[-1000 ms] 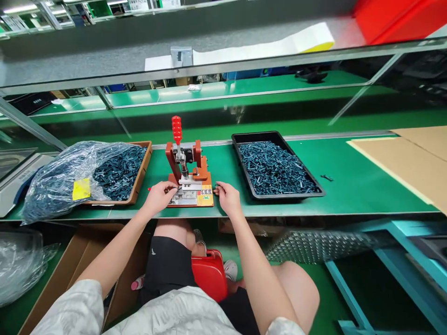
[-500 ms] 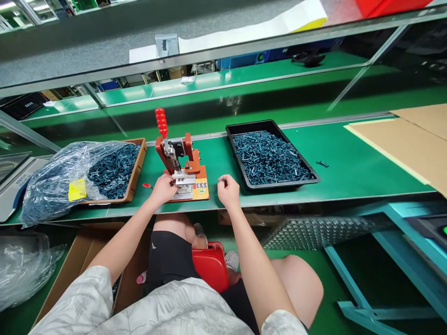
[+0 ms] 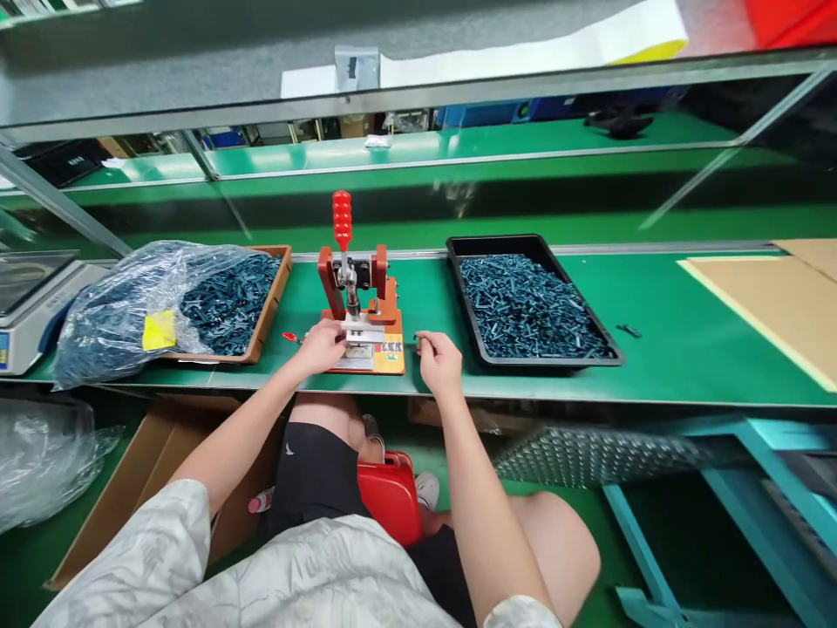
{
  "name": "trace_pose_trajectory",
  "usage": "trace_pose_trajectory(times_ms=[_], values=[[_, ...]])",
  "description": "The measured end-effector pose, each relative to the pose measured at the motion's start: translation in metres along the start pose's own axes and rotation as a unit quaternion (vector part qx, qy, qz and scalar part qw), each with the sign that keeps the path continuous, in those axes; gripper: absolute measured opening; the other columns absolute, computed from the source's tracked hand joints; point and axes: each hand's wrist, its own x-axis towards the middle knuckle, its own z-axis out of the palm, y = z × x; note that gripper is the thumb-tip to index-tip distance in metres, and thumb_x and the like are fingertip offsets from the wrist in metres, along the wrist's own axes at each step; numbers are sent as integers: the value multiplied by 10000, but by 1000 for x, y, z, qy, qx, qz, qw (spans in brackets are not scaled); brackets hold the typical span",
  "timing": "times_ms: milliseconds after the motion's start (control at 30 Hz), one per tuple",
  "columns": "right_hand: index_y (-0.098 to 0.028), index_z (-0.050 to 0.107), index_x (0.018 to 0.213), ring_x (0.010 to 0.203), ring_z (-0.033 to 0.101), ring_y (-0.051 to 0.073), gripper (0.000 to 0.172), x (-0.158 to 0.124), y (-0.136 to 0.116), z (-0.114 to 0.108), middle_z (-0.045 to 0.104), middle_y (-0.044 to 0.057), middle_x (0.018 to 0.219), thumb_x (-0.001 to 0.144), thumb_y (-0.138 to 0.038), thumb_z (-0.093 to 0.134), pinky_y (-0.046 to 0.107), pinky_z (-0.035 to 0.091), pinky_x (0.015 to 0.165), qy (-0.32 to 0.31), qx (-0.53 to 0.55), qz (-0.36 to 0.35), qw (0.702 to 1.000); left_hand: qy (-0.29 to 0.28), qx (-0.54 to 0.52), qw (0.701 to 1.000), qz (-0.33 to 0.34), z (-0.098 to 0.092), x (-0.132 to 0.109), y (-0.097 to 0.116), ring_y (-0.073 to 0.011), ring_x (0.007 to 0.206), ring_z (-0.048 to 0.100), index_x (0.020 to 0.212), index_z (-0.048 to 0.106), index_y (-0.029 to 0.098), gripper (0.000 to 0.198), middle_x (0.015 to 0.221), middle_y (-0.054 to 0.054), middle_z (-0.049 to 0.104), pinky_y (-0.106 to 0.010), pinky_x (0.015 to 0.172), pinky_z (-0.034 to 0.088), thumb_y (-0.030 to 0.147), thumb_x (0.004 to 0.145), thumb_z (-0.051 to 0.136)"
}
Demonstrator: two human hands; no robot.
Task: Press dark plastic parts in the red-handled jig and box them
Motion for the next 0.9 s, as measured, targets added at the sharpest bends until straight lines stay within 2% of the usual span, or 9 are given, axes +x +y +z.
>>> trace_pose_trajectory(times_ms=[133, 233, 333, 500, 567, 733, 800, 900], values=[[-208, 712, 1088, 862, 742, 258, 355, 0, 3, 5, 751, 112, 1005, 912, -463, 539, 447, 639, 844, -11, 28, 35, 999, -8, 8, 1000, -1, -1, -1, 7, -328, 1117, 643, 941, 766, 192, 179, 1089, -117, 755, -432, 963, 495, 231, 878, 603], [-211, 716, 1040, 911, 749, 268, 348, -1, 6, 4, 755, 116, 1054, 915, -490, 551, 439, 644, 837, -20, 25, 30, 999, -18, 17, 999, 24, -2, -3, 10, -322, 1122, 627, 994, 782, 210, 236, 1152, -107, 747, -440, 981, 474, 229, 897, 568], [-219, 718, 987, 903, 750, 267, 324, -1, 3, 4, 758, 107, 1039, 920, -491, 554, 434, 643, 830, -38, 14, 23, 999, -24, 21, 999, 22, -2, -3, 12, -330, 1124, 616, 1049, 780, 210, 271, 1179, -111, 738, -452, 974, 465, 234, 909, 550], [-225, 702, 1067, 874, 751, 260, 328, -1, -12, 22, 767, 81, 973, 853, -464, 634, 418, 640, 846, -114, 96, 59, 987, -9, 24, 1000, 2, 0, -2, 15, -349, 1109, 633, 1075, 762, 183, 257, 1084, -139, 747, -457, 955, 479, 233, 890, 590], [-218, 709, 1013, 878, 744, 257, 280, 1, -20, 32, 768, 77, 959, 857, -428, 609, 409, 629, 851, -146, 96, 44, 984, -14, 28, 999, 9, -2, -2, 13, -346, 1118, 633, 1079, 766, 184, 257, 1107, -137, 749, -454, 965, 483, 259, 891, 607], [-214, 736, 1015, 977, 722, 264, 249, 9, -34, 47, 776, 61, 1022, 848, -343, 605, 413, 591, 914, -193, 45, 13, 980, -88, 15, 994, 69, -13, 0, 2, -334, 1160, 619, 1039, 786, 235, 284, 1213, -78, 745, -425, 986, 498, 389, 802, 760], [-212, 753, 985, 969, 725, 271, 218, 11, -37, 51, 776, 63, 1006, 842, -325, 632, 423, 589, 916, -203, 24, 13, 979, -91, 16, 992, 84, -14, 1, -2, -321, 1149, 624, 1004, 789, 232, 255, 1203, -72, 750, -410, 981, 505, 379, 797, 768], [-215, 777, 990, 1080, 705, 286, 205, 11, -40, 57, 759, 88, 1120, 834, -269, 655, 438, 563, 991, -188, 3, -22, 982, -79, 14, 993, 85, -12, 0, -4, -318, 1154, 620, 1010, 792, 223, 259, 1204, -75, 751, -410, 986, 508, 378, 804, 768]])
